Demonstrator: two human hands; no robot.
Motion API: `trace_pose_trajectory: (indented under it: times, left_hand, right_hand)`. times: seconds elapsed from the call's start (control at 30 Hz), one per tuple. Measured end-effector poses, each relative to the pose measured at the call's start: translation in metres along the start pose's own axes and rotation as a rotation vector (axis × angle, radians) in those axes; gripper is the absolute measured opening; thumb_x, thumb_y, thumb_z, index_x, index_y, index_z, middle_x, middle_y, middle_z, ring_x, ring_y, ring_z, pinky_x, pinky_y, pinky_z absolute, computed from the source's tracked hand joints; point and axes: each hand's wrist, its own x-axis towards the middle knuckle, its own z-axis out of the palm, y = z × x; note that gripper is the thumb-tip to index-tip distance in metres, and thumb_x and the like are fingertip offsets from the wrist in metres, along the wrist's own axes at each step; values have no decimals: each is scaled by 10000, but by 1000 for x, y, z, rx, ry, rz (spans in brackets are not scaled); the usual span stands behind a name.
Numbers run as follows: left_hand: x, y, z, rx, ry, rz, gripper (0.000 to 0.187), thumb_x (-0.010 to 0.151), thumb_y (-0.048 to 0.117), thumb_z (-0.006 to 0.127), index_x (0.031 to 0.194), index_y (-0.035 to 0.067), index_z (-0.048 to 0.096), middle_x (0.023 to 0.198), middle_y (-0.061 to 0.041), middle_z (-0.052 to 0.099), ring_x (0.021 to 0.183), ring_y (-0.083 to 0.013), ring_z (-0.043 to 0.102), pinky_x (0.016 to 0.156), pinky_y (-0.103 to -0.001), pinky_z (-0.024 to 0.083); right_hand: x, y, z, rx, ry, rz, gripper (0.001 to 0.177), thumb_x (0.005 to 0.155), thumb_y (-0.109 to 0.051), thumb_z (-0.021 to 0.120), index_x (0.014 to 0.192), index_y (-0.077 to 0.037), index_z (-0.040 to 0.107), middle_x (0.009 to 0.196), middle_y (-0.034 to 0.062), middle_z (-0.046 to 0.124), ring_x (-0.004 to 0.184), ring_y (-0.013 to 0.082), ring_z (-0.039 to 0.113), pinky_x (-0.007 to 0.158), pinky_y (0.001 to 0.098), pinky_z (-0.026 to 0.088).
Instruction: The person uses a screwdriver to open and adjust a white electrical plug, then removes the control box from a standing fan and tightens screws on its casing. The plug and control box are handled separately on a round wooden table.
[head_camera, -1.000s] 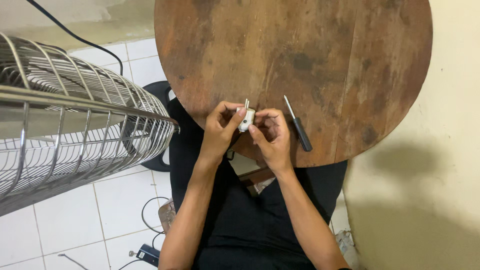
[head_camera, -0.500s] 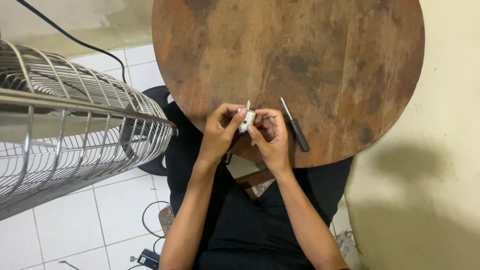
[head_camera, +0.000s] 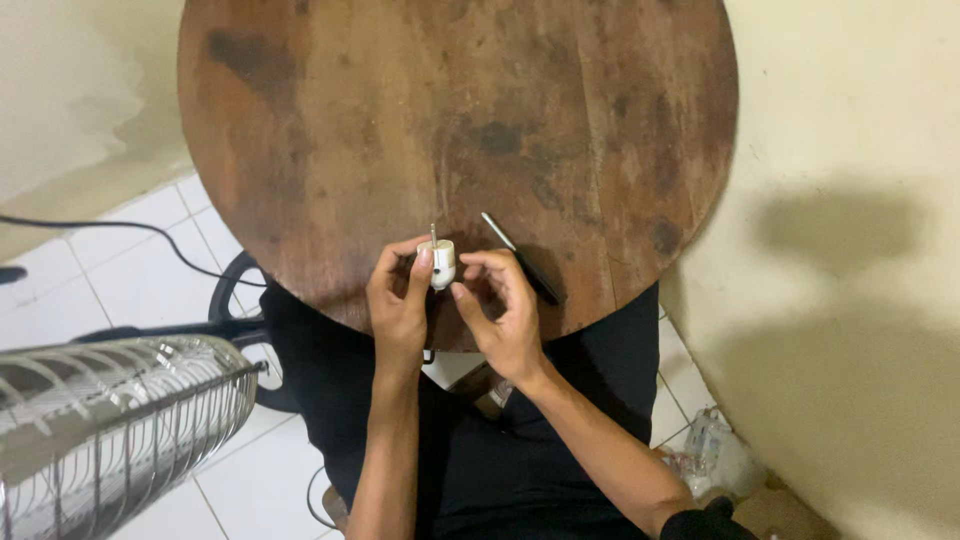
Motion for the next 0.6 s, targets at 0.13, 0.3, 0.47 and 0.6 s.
trace_pose_trajectory:
  times: [0.13, 0.3, 0.47, 0.6]
  left_hand:
    - [12, -6, 17, -34, 22, -42, 247, 1064, 182, 627, 1218, -8, 664, 1088, -54, 703, 988, -96, 620, 884, -252, 504]
    - [24, -11, 34, 22, -9, -47, 234, 1037, 121, 615, 1222, -23, 620, 1134, -69, 692, 1044, -109, 644, 927, -267, 520]
    - [23, -13, 34, 51, -15, -69, 219, 1055, 113, 596, 1223, -25, 617, 1132, -85, 690, 1039, -118, 642, 926, -269, 521]
    - [23, -13, 35, 74, -17, -45, 221, 1063, 133, 602, 1214, -26, 630, 1118, -84, 693, 1030, -118, 640, 931, -264, 517]
  right_hand:
    - [6, -18, -25, -514, 301, -222, 349, 889, -52, 755, 1212, -51, 621, 1163, 87, 596, 1048, 245, 578, 946, 354, 474]
    - [29, -12, -45, -866, 188, -161, 324, 851, -146, 804, 1143, -77, 681, 1121, 124, 613, 1077, 320, 550, 916, 424, 383]
    - [25, 4, -48, -764, 175, -93, 244, 942, -157, 745, 1162, -79, 672, 1130, 72, 633, 1059, 277, 592, 923, 403, 400]
    - [18, 7, -51, -578, 204, -32, 253, 978, -157, 699, 1209, -71, 646, 1169, 86, 625, 1006, 256, 585, 884, 371, 478]
